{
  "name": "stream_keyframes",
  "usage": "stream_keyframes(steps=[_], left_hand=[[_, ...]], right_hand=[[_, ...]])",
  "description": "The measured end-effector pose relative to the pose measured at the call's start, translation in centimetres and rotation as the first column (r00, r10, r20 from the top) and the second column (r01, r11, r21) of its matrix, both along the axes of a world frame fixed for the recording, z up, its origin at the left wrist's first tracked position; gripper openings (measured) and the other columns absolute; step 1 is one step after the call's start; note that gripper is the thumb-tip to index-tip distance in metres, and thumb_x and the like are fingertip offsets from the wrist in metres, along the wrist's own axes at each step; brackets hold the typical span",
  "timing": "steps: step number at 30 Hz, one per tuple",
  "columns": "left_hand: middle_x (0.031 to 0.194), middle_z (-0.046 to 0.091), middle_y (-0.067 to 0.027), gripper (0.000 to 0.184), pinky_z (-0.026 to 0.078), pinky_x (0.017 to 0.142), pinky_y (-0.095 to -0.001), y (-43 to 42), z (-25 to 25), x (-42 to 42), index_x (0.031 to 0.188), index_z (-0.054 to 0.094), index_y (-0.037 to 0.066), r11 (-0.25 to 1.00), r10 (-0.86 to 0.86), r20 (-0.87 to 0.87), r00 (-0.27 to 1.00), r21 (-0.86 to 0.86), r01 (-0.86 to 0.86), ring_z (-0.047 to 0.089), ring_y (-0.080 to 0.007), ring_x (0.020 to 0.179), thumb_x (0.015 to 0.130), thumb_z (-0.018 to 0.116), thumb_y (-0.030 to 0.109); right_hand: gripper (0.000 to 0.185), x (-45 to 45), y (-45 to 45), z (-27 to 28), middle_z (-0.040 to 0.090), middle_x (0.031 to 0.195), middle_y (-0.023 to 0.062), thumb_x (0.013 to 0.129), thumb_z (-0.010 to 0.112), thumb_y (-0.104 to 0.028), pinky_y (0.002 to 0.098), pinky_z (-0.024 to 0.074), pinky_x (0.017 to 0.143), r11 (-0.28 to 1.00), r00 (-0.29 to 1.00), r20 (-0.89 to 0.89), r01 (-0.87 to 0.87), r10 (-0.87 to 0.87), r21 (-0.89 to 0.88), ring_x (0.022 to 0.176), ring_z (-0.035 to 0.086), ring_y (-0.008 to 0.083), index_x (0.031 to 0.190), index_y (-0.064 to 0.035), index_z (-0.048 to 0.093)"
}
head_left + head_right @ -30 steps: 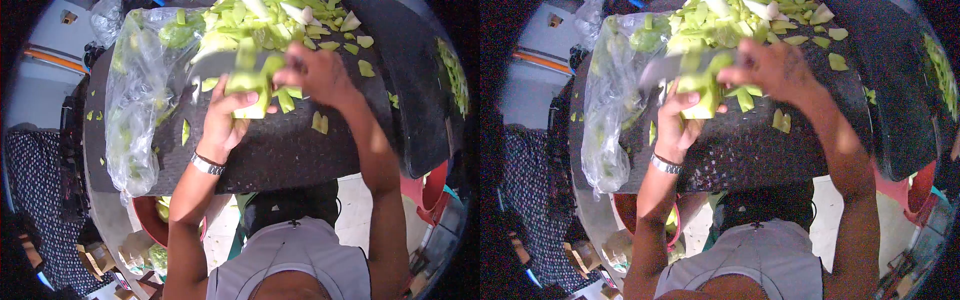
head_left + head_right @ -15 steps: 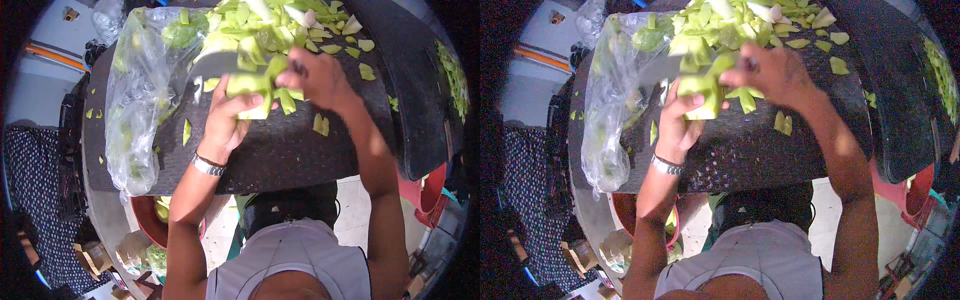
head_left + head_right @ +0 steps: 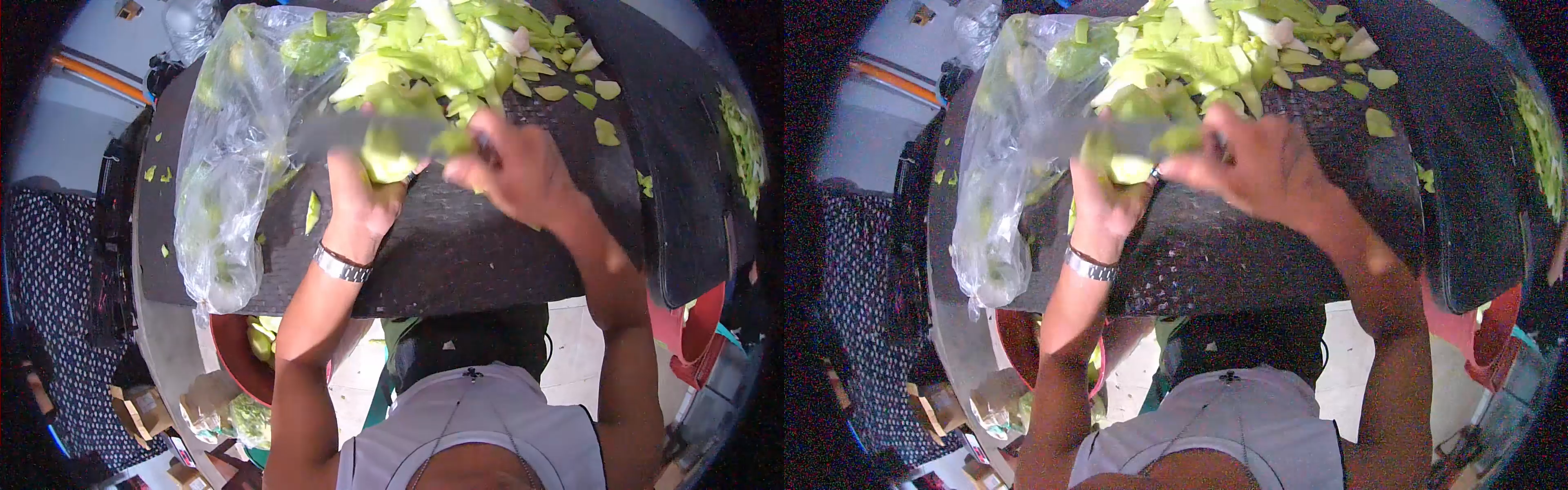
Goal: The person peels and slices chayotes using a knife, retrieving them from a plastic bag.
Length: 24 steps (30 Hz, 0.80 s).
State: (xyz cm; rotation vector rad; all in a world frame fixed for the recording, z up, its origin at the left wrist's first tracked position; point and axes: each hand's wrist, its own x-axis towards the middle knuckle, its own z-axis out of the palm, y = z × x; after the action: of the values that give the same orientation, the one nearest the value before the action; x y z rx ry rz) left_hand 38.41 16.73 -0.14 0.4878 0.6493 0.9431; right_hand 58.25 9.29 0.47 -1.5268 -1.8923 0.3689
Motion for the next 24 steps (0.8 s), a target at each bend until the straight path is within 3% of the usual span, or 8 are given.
stream_keyframes(steps=[2, 3, 6, 9, 12, 18, 21, 24], left_hand=[[0.117, 0.069, -0.0128, 0.046, 0.058, 0.085, -0.0482, 0.6, -0.5, -0.3, 0.129, 0.058, 0.007, 0.998, -0.059, 0.107, 0.992, -0.006, 0.060, 0.069, -0.0294, 0.101, 0.098, 0.059, 0.040], [0.116, 0.069, -0.0135, 0.046, 0.059, 0.086, -0.0490, 0.8, -0.9, -0.3, 0.129, 0.059, 0.007, 1.000, -0.022, 0.081, 0.996, -0.001, 0.023, 0.070, -0.0297, 0.099, 0.099, 0.057, 0.042], [0.115, 0.069, -0.0138, 0.046, 0.059, 0.084, -0.0490, 0.6, -1.2, -0.2, 0.130, 0.059, 0.007, 0.999, -0.016, 0.120, 0.993, -0.043, 0.021, 0.070, -0.0298, 0.097, 0.099, 0.057, 0.042], [0.116, 0.069, -0.0129, 0.047, 0.058, 0.087, -0.0465, 0.6, -1.3, -0.1, 0.130, 0.059, 0.007, 0.997, -0.058, 0.173, 0.983, -0.041, 0.066, 0.070, -0.0285, 0.100, 0.099, 0.057, 0.042], [0.118, 0.069, -0.0117, 0.048, 0.057, 0.090, -0.0426, 0.5, -1.3, -0.2, 0.131, 0.058, 0.007, 0.998, -0.065, 0.189, 0.980, 0.004, 0.065, 0.069, -0.0264, 0.103, 0.098, 0.058, 0.042], [0.120, 0.069, -0.0111, 0.048, 0.055, 0.094, -0.0392, 0.4, -0.9, -0.3, 0.132, 0.059, 0.005, 0.999, -0.023, 0.124, 0.992, 0.046, 0.018, 0.068, -0.0243, 0.106, 0.098, 0.060, 0.039], [0.121, 0.069, -0.0110, 0.048, 0.054, 0.096, -0.0386, 0.3, 0.0, -0.2, 0.131, 0.058, 0.003, 0.994, 0.061, 0.152, 0.986, 0.080, -0.074, 0.068, -0.0236, 0.107, 0.099, 0.060, 0.039], [0.128, 0.069, -0.0115, 0.051, 0.050, 0.104, -0.0414, 0.2, -0.2, -0.1, 0.133, 0.060, 0.004, 0.992, 0.017, 0.095, 0.995, 0.126, -0.029, 0.066, -0.0264, 0.115, 0.101, 0.057, 0.044]], right_hand=[[0.055, -1.4, -0.5, -0.2, 0.067, 0.069, 0.0068, 0.083, 0.082, -0.048, 0.0383, 0.0536, 0.056, 0.991, 0.992, 0.074, -0.108, 0.102, 0.083, 0.060, 0.070, 0.0268, 0.105, -0.0044, 0.056], [0.057, -1.8, -0.6, -0.4, 0.068, 0.069, 0.0050, 0.080, 0.084, -0.046, 0.0372, 0.0540, 0.054, 0.980, 0.983, 0.112, -0.160, 0.147, 0.120, 0.058, 0.070, 0.0251, 0.106, -0.0044, 0.056], [0.058, -1.8, -0.3, -0.9, 0.067, 0.068, 0.0034, 0.078, 0.086, -0.047, 0.0343, 0.0543, 0.053, 0.964, 0.977, 0.168, -0.166, 0.133, 0.207, 0.060, 0.071, 0.0211, 0.104, -0.0036, 0.056], [0.060, -1.8, -0.3, -0.8, 0.067, 0.069, 0.0034, 0.079, 0.085, -0.048, 0.0347, 0.0546, 0.053, 0.976, 0.973, 0.151, -0.194, 0.177, 0.103, 0.061, 0.071, 0.0218, 0.106, -0.0031, 0.056], [0.061, -2.1, -0.1, -1.2, 0.067, 0.070, 0.0030, 0.078, 0.085, -0.050, 0.0347, 0.0543, 0.052, 0.963, 0.978, 0.151, -0.173, 0.143, 0.209, 0.061, 0.071, 0.0213, 0.105, -0.0031, 0.056], [0.057, -1.0, 0.3, -1.1, 0.067, 0.071, 0.0041, 0.076, 0.086, -0.050, 0.0368, 0.0536, 0.054, 0.988, 0.980, 0.166, -0.125, 0.108, 0.094, 0.062, 0.071, 0.0250, 0.100, -0.0074, 0.056], [0.055, 0.9, 1.1, -1.4, 0.067, 0.071, 0.0049, 0.076, 0.086, -0.048, 0.0388, 0.0536, 0.056, 0.997, 0.975, 0.221, -0.010, -0.007, 0.079, 0.063, 0.071, 0.0275, 0.099, -0.0087, 0.056], [0.055, -0.1, 0.7, -1.0, 0.068, 0.072, 0.0058, 0.076, 0.086, -0.047, 0.0401, 0.0537, 0.058, 0.994, 0.980, 0.197, -0.022, 0.002, 0.103, 0.065, 0.071, 0.0289, 0.098, -0.0082, 0.055]])
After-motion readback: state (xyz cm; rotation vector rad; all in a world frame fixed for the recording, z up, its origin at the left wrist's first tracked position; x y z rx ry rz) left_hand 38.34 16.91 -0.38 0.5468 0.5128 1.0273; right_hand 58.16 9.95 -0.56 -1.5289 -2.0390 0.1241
